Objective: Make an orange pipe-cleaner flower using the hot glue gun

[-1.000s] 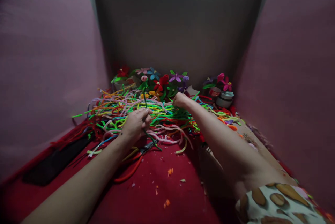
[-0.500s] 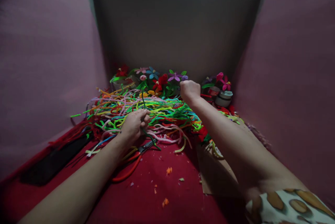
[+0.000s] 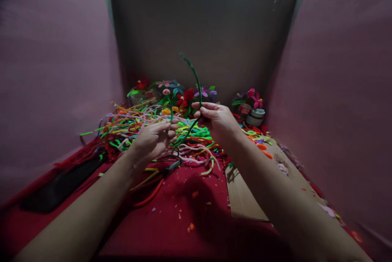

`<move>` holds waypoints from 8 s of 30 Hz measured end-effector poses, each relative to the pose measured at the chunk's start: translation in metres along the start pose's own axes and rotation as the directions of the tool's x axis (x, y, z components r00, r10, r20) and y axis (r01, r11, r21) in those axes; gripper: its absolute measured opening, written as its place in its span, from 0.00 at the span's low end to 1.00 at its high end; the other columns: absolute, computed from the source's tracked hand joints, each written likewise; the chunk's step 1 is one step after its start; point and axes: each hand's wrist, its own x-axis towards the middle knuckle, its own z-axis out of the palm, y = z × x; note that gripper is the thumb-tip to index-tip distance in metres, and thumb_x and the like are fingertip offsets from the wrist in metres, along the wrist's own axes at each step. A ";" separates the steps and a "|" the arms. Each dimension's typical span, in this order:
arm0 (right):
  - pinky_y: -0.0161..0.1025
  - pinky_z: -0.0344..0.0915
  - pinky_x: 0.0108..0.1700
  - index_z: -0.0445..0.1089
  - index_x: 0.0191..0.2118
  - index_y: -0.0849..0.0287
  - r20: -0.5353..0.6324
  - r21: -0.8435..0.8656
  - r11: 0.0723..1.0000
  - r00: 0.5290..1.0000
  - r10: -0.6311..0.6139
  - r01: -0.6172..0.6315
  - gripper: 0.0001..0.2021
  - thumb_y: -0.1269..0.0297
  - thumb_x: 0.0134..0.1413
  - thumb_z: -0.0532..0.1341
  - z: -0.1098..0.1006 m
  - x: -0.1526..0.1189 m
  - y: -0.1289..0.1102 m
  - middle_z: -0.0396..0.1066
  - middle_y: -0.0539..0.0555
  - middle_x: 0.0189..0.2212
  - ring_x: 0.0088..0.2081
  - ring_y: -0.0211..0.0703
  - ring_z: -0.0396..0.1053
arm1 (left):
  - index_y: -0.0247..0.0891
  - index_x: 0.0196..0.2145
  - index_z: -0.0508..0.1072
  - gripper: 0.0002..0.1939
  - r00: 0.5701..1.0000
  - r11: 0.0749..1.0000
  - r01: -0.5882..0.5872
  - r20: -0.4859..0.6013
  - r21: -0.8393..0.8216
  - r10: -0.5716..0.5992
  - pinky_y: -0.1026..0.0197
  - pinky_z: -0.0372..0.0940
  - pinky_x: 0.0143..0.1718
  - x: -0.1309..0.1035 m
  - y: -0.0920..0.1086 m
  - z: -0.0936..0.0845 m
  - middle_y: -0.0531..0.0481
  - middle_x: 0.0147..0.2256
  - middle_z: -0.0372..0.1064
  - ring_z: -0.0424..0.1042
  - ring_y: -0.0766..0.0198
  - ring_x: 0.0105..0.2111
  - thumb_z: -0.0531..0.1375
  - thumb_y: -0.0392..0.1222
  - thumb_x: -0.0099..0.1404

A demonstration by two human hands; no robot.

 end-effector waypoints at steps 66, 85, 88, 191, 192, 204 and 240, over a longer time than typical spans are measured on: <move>0.26 0.50 0.14 0.63 0.18 0.64 -0.063 0.455 0.865 0.962 0.265 -0.209 0.07 0.80 0.33 0.62 0.016 -0.047 0.060 0.73 0.54 0.20 0.15 0.28 0.59 | 0.35 0.30 0.71 0.05 0.794 0.214 -0.544 0.415 0.811 0.445 0.67 0.59 0.29 -0.018 -0.014 0.011 0.53 0.25 0.66 0.65 0.69 0.26 0.56 0.38 0.60; 0.24 0.47 0.12 0.69 0.24 0.67 -0.063 0.434 0.880 0.968 0.243 -0.193 0.04 0.71 0.41 0.64 0.015 -0.046 0.065 0.70 0.51 0.18 0.14 0.26 0.57 | 0.35 0.35 0.70 0.09 0.929 0.598 -0.369 0.281 0.711 0.240 0.66 0.64 0.28 -0.024 -0.015 0.018 0.52 0.26 0.70 0.70 0.66 0.27 0.57 0.42 0.58; 0.23 0.47 0.12 0.69 0.23 0.67 -0.041 0.435 0.874 0.965 0.258 -0.215 0.04 0.72 0.41 0.63 0.015 -0.046 0.066 0.70 0.51 0.18 0.14 0.26 0.56 | 0.34 0.33 0.74 0.10 0.929 0.567 -0.363 0.235 0.740 0.287 0.67 0.64 0.27 -0.024 -0.015 0.019 0.50 0.27 0.71 0.69 0.66 0.28 0.59 0.42 0.56; 0.26 0.39 0.13 0.61 0.21 0.62 -0.212 0.288 0.941 0.946 0.245 -0.179 0.08 0.71 0.39 0.63 -0.005 -0.039 0.046 0.58 0.43 0.12 0.11 0.24 0.46 | 0.37 0.34 0.75 0.08 0.588 -0.045 -0.390 0.286 0.920 0.756 0.54 0.59 0.44 -0.015 0.016 -0.006 0.45 0.36 0.71 0.68 0.57 0.39 0.59 0.40 0.55; 0.26 0.40 0.13 0.60 0.21 0.62 -0.248 0.282 0.948 0.943 0.222 -0.149 0.08 0.71 0.38 0.63 -0.005 -0.038 0.046 0.58 0.43 0.12 0.11 0.24 0.46 | 0.37 0.36 0.75 0.10 0.461 -0.132 -0.399 0.323 0.907 0.827 0.53 0.58 0.46 -0.019 0.014 -0.004 0.44 0.39 0.70 0.67 0.56 0.41 0.60 0.39 0.55; 0.27 0.41 0.12 0.61 0.19 0.62 -0.114 0.191 0.965 0.973 0.201 -0.177 0.11 0.67 0.40 0.65 0.008 -0.048 0.052 0.59 0.43 0.12 0.11 0.24 0.46 | 0.34 0.18 0.64 0.18 0.993 0.956 0.114 0.004 0.272 -0.119 0.70 0.49 0.13 -0.016 -0.027 0.019 0.58 0.12 0.54 0.51 0.76 0.10 0.61 0.50 0.54; 0.31 0.48 0.20 0.68 0.19 0.61 0.028 -0.220 0.962 0.985 0.170 -0.160 0.09 0.64 0.44 0.59 0.020 -0.057 0.052 0.55 0.44 0.11 0.16 0.30 0.50 | 0.35 0.22 0.70 0.07 0.988 0.890 -0.151 0.043 0.431 0.147 0.70 0.49 0.14 -0.025 -0.016 0.023 0.58 0.14 0.58 0.55 0.74 0.13 0.64 0.41 0.51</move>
